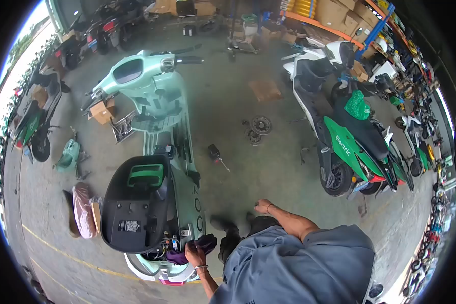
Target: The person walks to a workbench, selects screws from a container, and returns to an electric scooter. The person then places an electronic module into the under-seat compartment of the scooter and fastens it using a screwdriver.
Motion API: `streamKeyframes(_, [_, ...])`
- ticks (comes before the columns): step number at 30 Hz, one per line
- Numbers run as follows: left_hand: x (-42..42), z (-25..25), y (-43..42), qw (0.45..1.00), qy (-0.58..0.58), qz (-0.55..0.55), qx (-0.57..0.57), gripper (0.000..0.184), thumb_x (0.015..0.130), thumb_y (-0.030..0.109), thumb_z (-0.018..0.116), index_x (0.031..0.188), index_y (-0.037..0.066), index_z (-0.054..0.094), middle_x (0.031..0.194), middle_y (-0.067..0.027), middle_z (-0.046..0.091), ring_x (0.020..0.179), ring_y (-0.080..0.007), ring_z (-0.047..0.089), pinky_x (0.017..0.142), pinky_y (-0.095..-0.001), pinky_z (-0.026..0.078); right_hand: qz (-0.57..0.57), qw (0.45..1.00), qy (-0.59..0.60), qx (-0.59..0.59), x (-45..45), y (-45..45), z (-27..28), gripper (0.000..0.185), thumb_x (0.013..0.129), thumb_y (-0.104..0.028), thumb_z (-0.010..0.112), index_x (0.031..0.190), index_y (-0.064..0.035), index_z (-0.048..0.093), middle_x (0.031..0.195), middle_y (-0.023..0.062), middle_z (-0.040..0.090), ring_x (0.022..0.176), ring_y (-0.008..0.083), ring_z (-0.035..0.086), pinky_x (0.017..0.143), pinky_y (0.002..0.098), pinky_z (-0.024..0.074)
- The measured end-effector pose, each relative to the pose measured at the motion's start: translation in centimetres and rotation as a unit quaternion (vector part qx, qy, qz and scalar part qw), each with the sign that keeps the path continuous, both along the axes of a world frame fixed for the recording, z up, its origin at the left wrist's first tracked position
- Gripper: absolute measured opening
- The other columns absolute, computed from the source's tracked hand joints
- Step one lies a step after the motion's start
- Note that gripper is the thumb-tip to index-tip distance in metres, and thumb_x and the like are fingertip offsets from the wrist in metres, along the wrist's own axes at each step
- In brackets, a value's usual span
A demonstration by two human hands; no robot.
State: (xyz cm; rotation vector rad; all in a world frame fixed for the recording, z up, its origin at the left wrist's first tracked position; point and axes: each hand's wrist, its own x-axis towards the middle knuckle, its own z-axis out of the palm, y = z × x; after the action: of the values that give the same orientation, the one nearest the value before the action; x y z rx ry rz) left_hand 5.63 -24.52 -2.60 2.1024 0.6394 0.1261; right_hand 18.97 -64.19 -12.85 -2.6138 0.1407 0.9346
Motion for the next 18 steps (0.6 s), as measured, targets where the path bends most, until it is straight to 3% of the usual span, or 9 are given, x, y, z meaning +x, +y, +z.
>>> streamKeyframes(1, [0.8, 1.5, -1.0, 0.997, -0.017, -0.064, 0.048, 0.016, 0.085, 0.014, 0.064, 0.09, -0.001, 0.065, 0.083, -0.0219, 0.066, 0.081, -0.0407, 0.065, 0.075, -0.0465, 0.052, -0.046, 0.998, -0.008, 0.032, -0.4, -0.5, 0.9, 0.034, 0.085, -0.025, 0.065, 0.111, -0.0032, 0.069, 0.107, 0.018, 0.07, 0.084, 0.0264, 0.07, 0.077, 0.0373, 0.0558])
streamKeyframes(3, [2.7, 1.4, -3.1, 0.991, 0.045, -0.129, 0.015, 0.016, 0.085, 0.016, 0.065, 0.091, 0.002, 0.066, 0.084, -0.0208, 0.066, 0.083, -0.041, 0.065, 0.075, -0.0476, 0.052, -0.105, 0.992, -0.013, 0.064, -2.0, -2.6, 2.4, 0.034, 0.085, -0.026, 0.065, 0.11, -0.0031, 0.069, 0.104, 0.0174, 0.07, 0.082, 0.0254, 0.07, 0.075, 0.0366, 0.0558])
streamKeyframes(6, [5.0, 0.6, -5.6, 0.95, 0.04, -0.303, 0.064, 0.02, 0.088, 0.026, 0.063, 0.092, 0.007, 0.068, 0.092, -0.0204, 0.068, 0.085, -0.0411, 0.065, 0.075, -0.0502, 0.052, -0.298, 0.938, -0.014, 0.177, -5.4, -5.8, 3.7, 0.031, 0.089, -0.024, 0.064, 0.11, -0.0027, 0.067, 0.097, 0.0122, 0.07, 0.075, 0.0189, 0.067, 0.068, 0.0326, 0.0546])
streamKeyframes(7, [5.4, 0.5, -6.6, 0.943, 0.065, -0.319, 0.065, 0.024, 0.09, 0.029, 0.06, 0.098, 0.008, 0.067, 0.097, -0.0198, 0.068, 0.088, -0.0413, 0.065, 0.077, -0.0505, 0.052, -0.336, 0.914, -0.022, 0.228, -6.5, -7.6, 4.4, 0.03, 0.09, -0.024, 0.063, 0.112, -0.002, 0.066, 0.095, 0.0105, 0.07, 0.074, 0.0169, 0.066, 0.066, 0.0313, 0.0539])
streamKeyframes(8, [6.8, 2.7, -8.0, 0.923, 0.182, -0.325, 0.099, 0.026, 0.092, 0.03, 0.057, 0.106, 0.009, 0.065, 0.102, -0.0185, 0.067, 0.093, -0.0412, 0.064, 0.079, -0.0496, 0.052, -0.405, 0.87, -0.022, 0.279, -8.2, -8.7, 5.8, 0.031, 0.093, -0.021, 0.061, 0.116, -0.0012, 0.063, 0.092, 0.009, 0.069, 0.074, 0.0163, 0.065, 0.063, 0.0312, 0.0531])
streamKeyframes(11, [9.4, 3.0, -10.5, 0.91, 0.168, -0.354, 0.134, 0.023, 0.089, 0.024, 0.059, 0.106, 0.01, 0.064, 0.11, -0.0169, 0.065, 0.096, -0.0398, 0.064, 0.08, -0.0494, 0.052, -0.498, 0.818, -0.013, 0.287, -14.6, -14.0, 4.3, 0.03, 0.094, -0.018, 0.056, 0.119, -0.0017, 0.059, 0.087, 0.0094, 0.065, 0.071, 0.0192, 0.064, 0.061, 0.0341, 0.053])
streamKeyframes(15, [10.2, 3.7, -15.4, 0.941, 0.114, -0.31, 0.067, 0.023, 0.087, 0.023, 0.062, 0.105, 0.009, 0.063, 0.101, -0.0173, 0.067, 0.095, -0.0389, 0.065, 0.079, -0.0485, 0.052, -0.64, 0.729, 0.045, 0.24, -26.5, -19.8, 1.3, 0.029, 0.091, -0.022, 0.056, 0.114, -0.0033, 0.06, 0.086, 0.0114, 0.063, 0.073, 0.0245, 0.063, 0.062, 0.0398, 0.053])
streamKeyframes(17, [8.6, 3.8, -17.2, 0.948, 0.093, -0.301, 0.039, 0.023, 0.087, 0.023, 0.063, 0.104, 0.008, 0.063, 0.098, -0.0177, 0.067, 0.094, -0.0387, 0.065, 0.079, -0.048, 0.052, -0.695, 0.666, 0.137, 0.234, -33.2, -22.6, -1.8, 0.023, 0.092, -0.019, 0.056, 0.11, -0.0064, 0.062, 0.081, 0.0092, 0.061, 0.065, 0.025, 0.062, 0.062, 0.0413, 0.054])
streamKeyframes(18, [7.4, 3.7, -18.0, 0.947, 0.104, -0.297, 0.06, 0.024, 0.087, 0.025, 0.063, 0.103, 0.007, 0.064, 0.095, -0.0176, 0.068, 0.092, -0.0385, 0.065, 0.079, -0.0473, 0.052, -0.687, 0.679, 0.176, 0.192, -34.7, -22.9, -1.4, 0.021, 0.09, -0.019, 0.057, 0.107, -0.007, 0.062, 0.08, 0.0089, 0.06, 0.065, 0.0249, 0.061, 0.062, 0.0423, 0.0534])
